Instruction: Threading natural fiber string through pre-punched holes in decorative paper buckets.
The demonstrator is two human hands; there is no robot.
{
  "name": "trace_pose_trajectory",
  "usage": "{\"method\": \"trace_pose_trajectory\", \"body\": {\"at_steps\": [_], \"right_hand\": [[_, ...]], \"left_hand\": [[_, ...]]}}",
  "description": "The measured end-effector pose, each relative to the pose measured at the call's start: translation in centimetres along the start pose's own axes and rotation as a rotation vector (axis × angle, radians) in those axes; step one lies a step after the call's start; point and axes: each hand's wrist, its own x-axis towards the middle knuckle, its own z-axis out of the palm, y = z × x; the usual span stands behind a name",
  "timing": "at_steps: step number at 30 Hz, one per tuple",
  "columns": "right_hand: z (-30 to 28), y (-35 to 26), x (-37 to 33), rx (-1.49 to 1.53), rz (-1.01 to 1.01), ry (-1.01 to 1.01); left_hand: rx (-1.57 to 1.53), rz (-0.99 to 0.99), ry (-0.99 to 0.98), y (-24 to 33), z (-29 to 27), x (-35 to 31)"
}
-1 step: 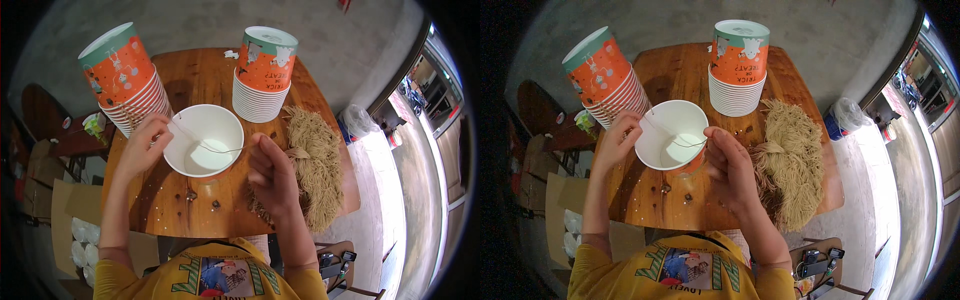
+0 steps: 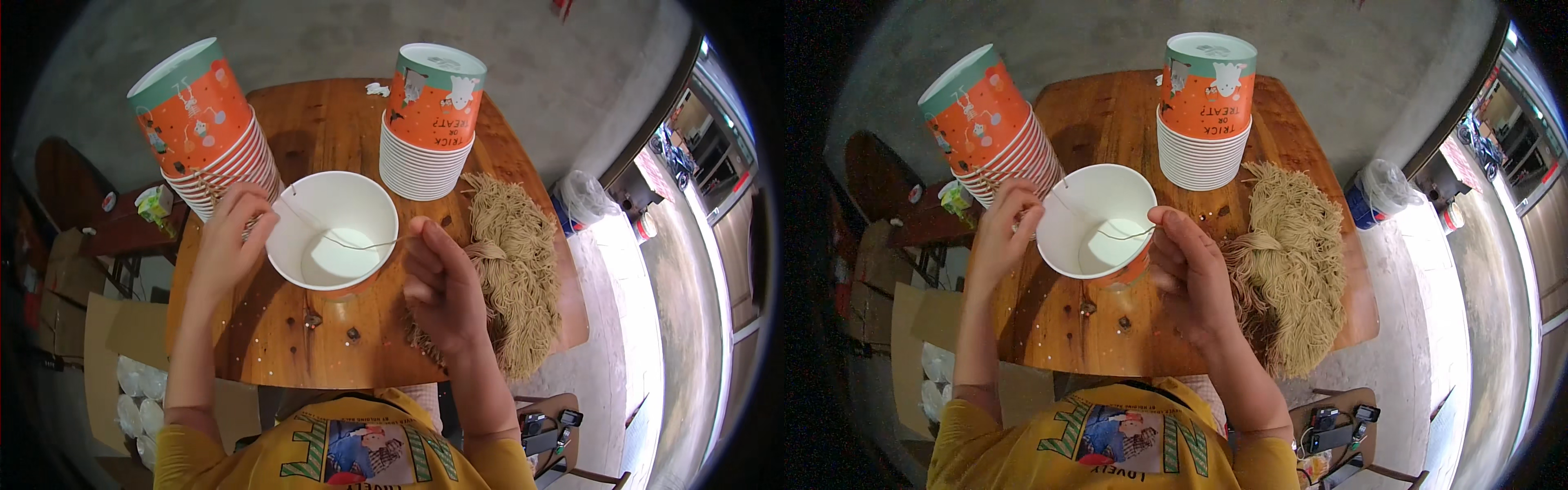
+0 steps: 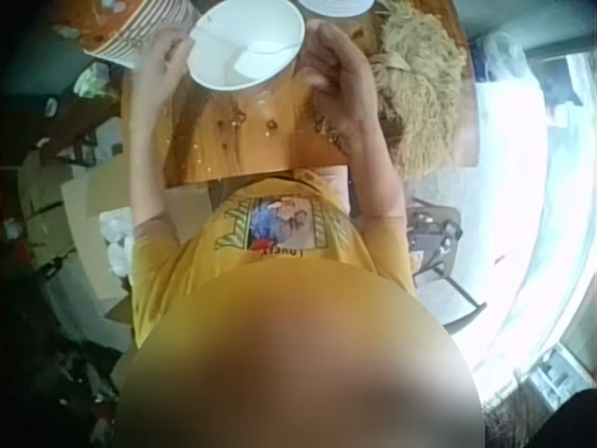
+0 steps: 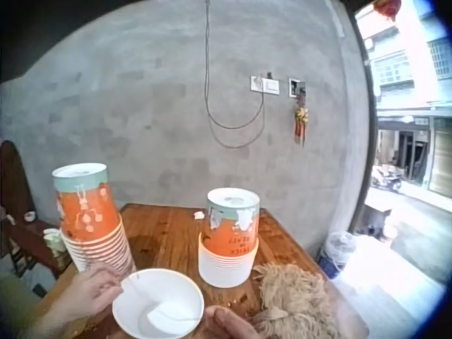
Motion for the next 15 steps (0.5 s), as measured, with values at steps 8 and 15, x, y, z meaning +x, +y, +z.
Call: {"method": "trace_pose_trajectory", "body": {"at_steps": [8, 15], "right_hand": [[1.0, 1.4, 0.5, 0.106, -0.041, -0.086], [-0.7, 1.0, -0.3, -0.173, -0.304, 0.106]], "left_hand": [[-0.808, -0.396, -0.266, 12.5, 4.9, -5.2], [-0.950, -0.438, -0.390, 11.7, 6.9, -5.3]]}}
